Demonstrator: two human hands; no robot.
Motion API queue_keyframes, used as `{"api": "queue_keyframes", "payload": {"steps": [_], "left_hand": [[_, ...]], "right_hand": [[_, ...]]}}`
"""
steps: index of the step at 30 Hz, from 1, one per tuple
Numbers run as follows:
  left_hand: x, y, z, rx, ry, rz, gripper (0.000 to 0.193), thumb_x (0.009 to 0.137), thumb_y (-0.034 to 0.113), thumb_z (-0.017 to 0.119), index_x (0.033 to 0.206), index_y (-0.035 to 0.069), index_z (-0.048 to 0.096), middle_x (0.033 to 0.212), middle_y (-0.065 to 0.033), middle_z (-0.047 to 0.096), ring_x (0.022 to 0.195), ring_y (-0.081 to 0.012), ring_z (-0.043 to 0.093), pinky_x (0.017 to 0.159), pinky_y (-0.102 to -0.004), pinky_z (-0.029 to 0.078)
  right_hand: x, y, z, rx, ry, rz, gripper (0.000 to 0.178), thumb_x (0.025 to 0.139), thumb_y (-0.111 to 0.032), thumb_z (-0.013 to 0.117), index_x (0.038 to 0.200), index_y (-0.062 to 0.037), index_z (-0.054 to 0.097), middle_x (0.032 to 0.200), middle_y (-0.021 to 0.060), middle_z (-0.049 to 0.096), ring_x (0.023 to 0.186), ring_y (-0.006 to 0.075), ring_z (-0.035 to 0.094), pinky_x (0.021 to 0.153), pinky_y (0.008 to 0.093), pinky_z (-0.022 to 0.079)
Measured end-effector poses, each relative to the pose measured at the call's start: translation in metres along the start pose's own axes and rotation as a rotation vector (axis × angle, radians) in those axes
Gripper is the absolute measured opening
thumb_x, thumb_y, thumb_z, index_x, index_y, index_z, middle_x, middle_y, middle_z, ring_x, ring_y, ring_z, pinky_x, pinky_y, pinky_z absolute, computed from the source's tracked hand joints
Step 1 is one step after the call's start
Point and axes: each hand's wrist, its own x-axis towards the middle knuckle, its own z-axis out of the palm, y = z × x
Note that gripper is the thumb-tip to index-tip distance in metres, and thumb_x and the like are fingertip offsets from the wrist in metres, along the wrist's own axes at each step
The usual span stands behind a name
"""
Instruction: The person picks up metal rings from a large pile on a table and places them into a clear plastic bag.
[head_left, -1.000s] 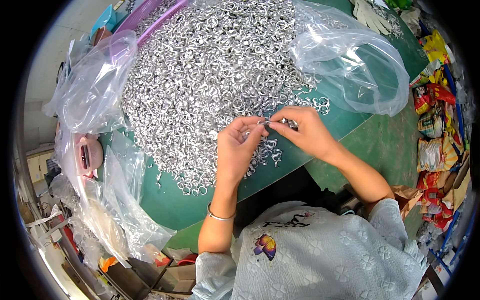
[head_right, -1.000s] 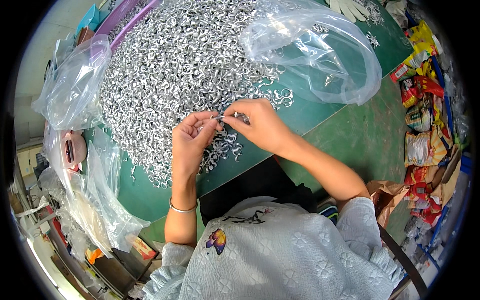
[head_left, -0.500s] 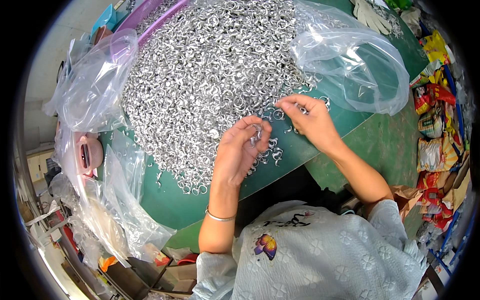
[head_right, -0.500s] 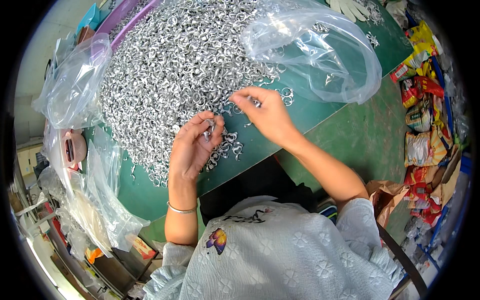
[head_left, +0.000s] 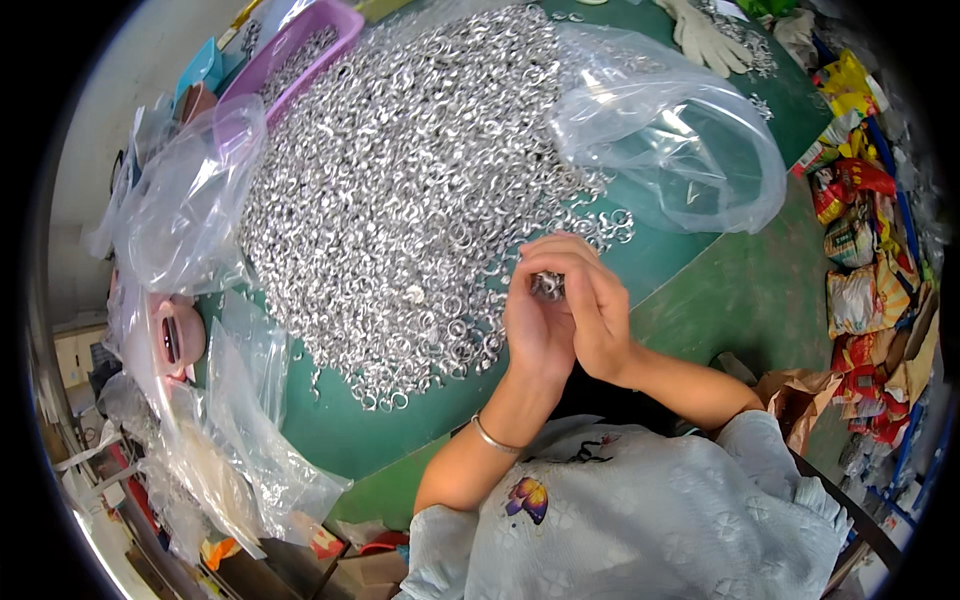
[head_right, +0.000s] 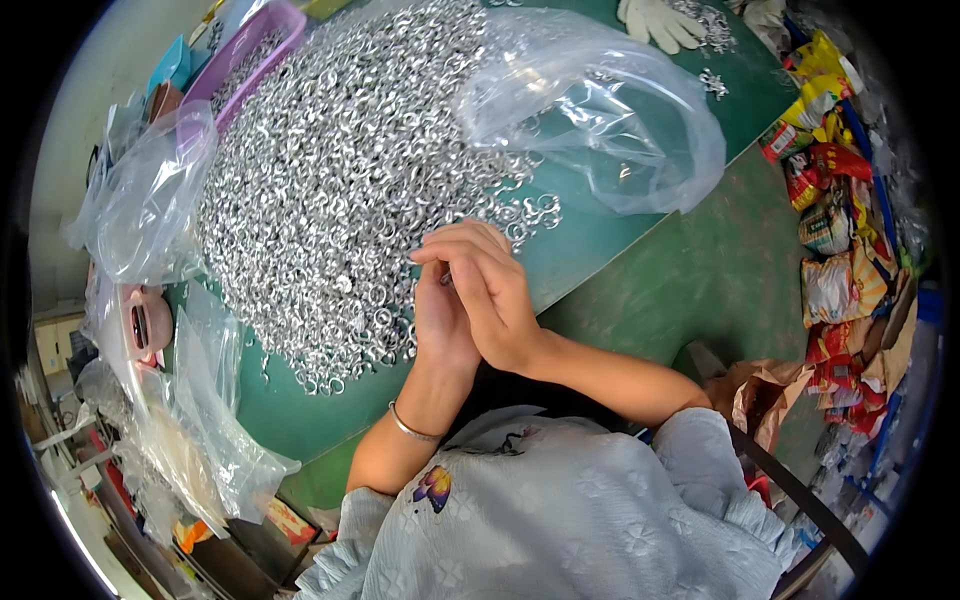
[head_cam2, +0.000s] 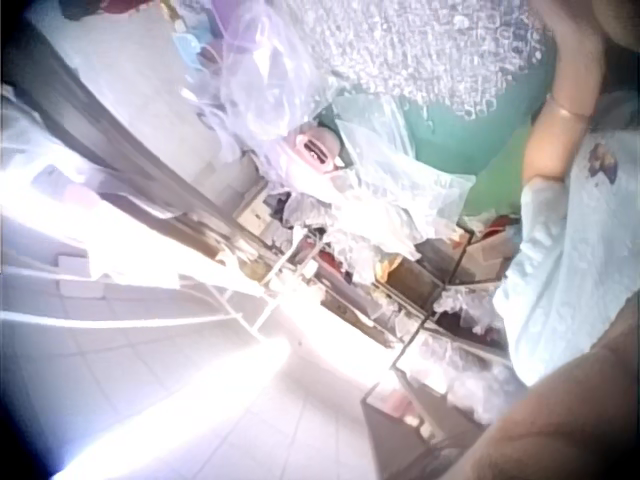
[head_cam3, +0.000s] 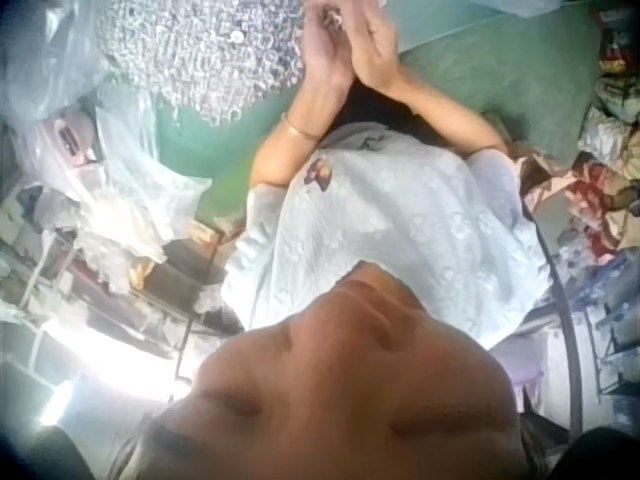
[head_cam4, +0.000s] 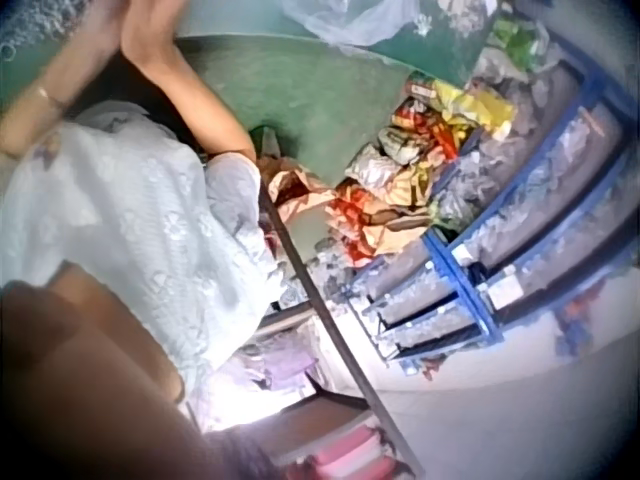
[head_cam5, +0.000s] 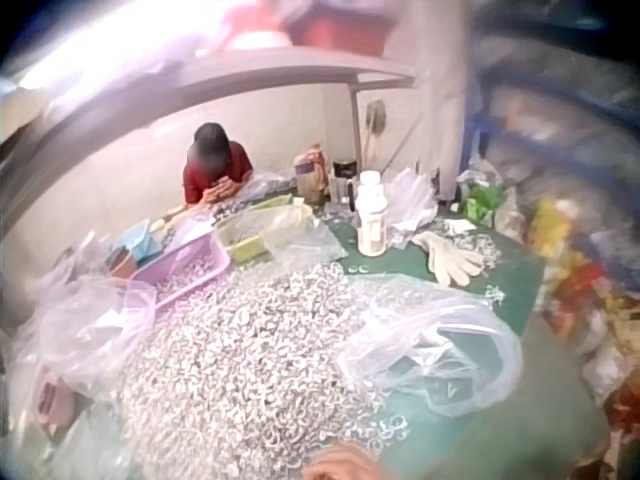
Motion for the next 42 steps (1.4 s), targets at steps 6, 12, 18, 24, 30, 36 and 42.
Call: {"api": "queue_keyframes", "payload": {"steps": [6,12,18,24,30,36,42], "left_hand": [[0.038,-0.015,0.056,0.126,-0.022,-0.069,0.030,0.094,0.019,0.046,0.114,-0.003,0.050,0.111,-0.0139,0.055,0.108,-0.0245,0.053,0.097,-0.0366,0.043],[0.107,-0.040,0.139,0.223,-0.275,-0.084,0.048,0.089,0.008,0.042,0.133,-0.009,0.029,0.143,-0.0184,0.026,0.130,-0.0279,0.031,0.112,-0.0433,0.016],[0.081,-0.022,0.116,0.630,-0.464,0.044,0.045,0.089,-0.001,0.041,0.132,-0.008,0.034,0.141,-0.0189,0.034,0.131,-0.0267,0.035,0.108,-0.0392,0.029],[-0.008,0.032,0.047,1.490,-0.385,0.476,0.018,0.088,-0.001,0.052,0.103,-0.005,0.061,0.096,-0.0122,0.065,0.091,-0.0242,0.063,0.084,-0.0328,0.049],[-0.028,0.026,-0.025,2.092,-0.136,0.976,0.029,0.076,0.002,0.066,0.104,0.003,0.062,0.098,-0.0105,0.058,0.090,-0.0276,0.054,0.079,-0.0364,0.041],[-0.012,0.010,-0.021,2.169,-0.149,0.988,0.032,0.078,0.007,0.066,0.110,0.005,0.060,0.104,-0.0089,0.054,0.094,-0.0260,0.050,0.082,-0.0365,0.037],[-0.006,0.004,-0.014,2.120,-0.185,0.947,0.039,0.080,0.008,0.063,0.118,0.007,0.056,0.113,-0.0112,0.051,0.100,-0.0287,0.049,0.085,-0.0401,0.037]], "right_hand": [[-0.007,0.020,-0.028,0.098,0.576,-0.036,0.037,0.096,-0.015,0.033,0.124,0.0077,0.042,0.128,0.0171,0.045,0.123,0.0266,0.041,0.105,0.0406,0.026],[0.017,0.021,-0.056,0.126,0.688,0.091,0.049,0.096,-0.014,0.040,0.140,0.0018,0.026,0.145,0.0160,0.030,0.137,0.0271,0.023,0.112,0.0401,0.014],[0.025,0.027,-0.081,0.131,0.587,0.242,0.059,0.089,0.000,0.046,0.142,0.0030,0.019,0.148,0.0166,0.020,0.137,0.0278,0.024,0.112,0.0372,0.017],[0.009,0.005,-0.085,-0.280,-0.021,0.320,0.030,0.084,0.001,0.056,0.114,-0.0004,0.057,0.110,0.0108,0.060,0.100,0.0206,0.057,0.083,0.0326,0.046],[-0.006,0.021,-0.074,-0.738,-0.148,0.038,0.026,0.075,-0.002,0.065,0.100,-0.0016,0.062,0.096,0.0111,0.059,0.088,0.0296,0.054,0.076,0.0384,0.045],[-0.012,0.024,-0.054,-0.796,-0.135,0.019,0.024,0.076,0.000,0.062,0.099,0.0023,0.061,0.105,0.0133,0.057,0.095,0.0321,0.052,0.082,0.0407,0.042],[-0.009,0.037,-0.075,-0.603,-0.003,0.103,0.022,0.076,0.005,0.059,0.097,0.0024,0.062,0.105,0.0114,0.059,0.096,0.0315,0.053,0.083,0.0407,0.043]]}}
